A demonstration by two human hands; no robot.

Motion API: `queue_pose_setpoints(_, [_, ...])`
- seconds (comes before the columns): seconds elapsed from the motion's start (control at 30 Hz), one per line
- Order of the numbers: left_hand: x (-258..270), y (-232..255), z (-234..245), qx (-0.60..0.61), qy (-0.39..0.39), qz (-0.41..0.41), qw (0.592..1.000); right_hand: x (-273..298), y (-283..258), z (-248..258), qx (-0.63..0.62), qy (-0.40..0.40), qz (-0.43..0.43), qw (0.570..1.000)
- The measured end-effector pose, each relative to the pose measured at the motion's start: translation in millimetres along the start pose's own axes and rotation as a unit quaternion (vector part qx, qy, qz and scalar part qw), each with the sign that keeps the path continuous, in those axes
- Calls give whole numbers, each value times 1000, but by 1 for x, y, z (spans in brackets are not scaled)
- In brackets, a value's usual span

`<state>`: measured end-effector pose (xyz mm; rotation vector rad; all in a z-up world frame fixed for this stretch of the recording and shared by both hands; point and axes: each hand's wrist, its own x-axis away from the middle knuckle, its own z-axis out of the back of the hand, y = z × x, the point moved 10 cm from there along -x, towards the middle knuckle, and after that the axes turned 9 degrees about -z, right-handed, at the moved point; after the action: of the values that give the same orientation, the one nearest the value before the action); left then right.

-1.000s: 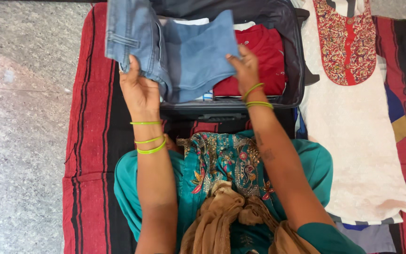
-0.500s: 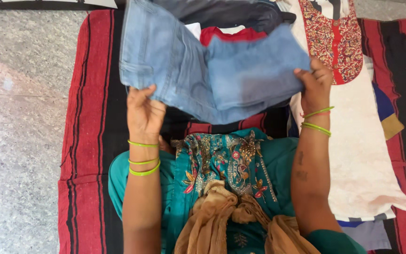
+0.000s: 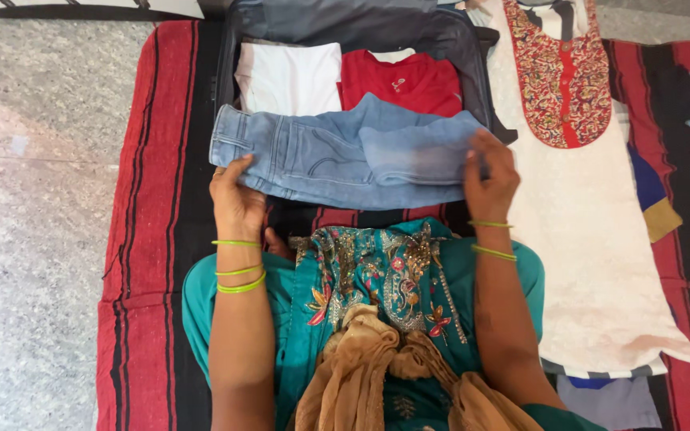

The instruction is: The person unpacks a suitcase by removing folded clothes one by one. They take out a striped garment, a white embroidered top, blue jeans, a red shirt, and a white polo shirt, placing each item on the floor beside the suitcase.

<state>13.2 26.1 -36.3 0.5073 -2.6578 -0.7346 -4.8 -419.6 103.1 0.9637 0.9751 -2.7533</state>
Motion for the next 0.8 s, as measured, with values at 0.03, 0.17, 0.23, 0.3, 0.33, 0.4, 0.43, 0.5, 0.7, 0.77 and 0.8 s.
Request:
queue_pose_setpoints(0.03, [1,1,-1,5,2,-5,1000,2,-11,-10,-39,-40,-8,998])
queue_pose_setpoints(0.17, [6,1,-9,12,6,-5,1000,16,-66,-50,-33,-155,82,984])
queue_pose_setpoints(0.23, [6,0,-9,7,5,-3,1000,22,-83,-69,-4,-192,128,973])
queue_pose_setpoints(0.3, [6,-1,-9,2,2,-9,1000,27,-89,-83,70,-191,136,970])
queue_pose_setpoints(0.33, [6,-2,-7,4,6,-8,1000,29,-90,-89,108,-189,141,966])
queue_pose_setpoints(0.4, [5,-6,-5,8,14,-7,1000,31,-87,-92,106,-174,128,971])
queue_pose_setpoints(0.43, [3,-7,-4,8,17,-10,1000,33,-84,-93,105,-166,121,973])
queue_pose_setpoints(0.5, [2,-7,-2,9,23,-16,1000,36,-74,-97,91,-166,107,976])
queue_pose_setpoints(0.7, [5,-4,-4,7,19,-24,1000,31,-29,-93,35,-102,21,994])
queue_pose_setpoints(0.77, [5,-4,-5,5,21,-21,1000,20,3,-87,-18,-94,-73,993])
queue_pose_setpoints(0.8, [6,-5,-5,4,22,-19,1000,12,20,-81,-57,-84,-120,988])
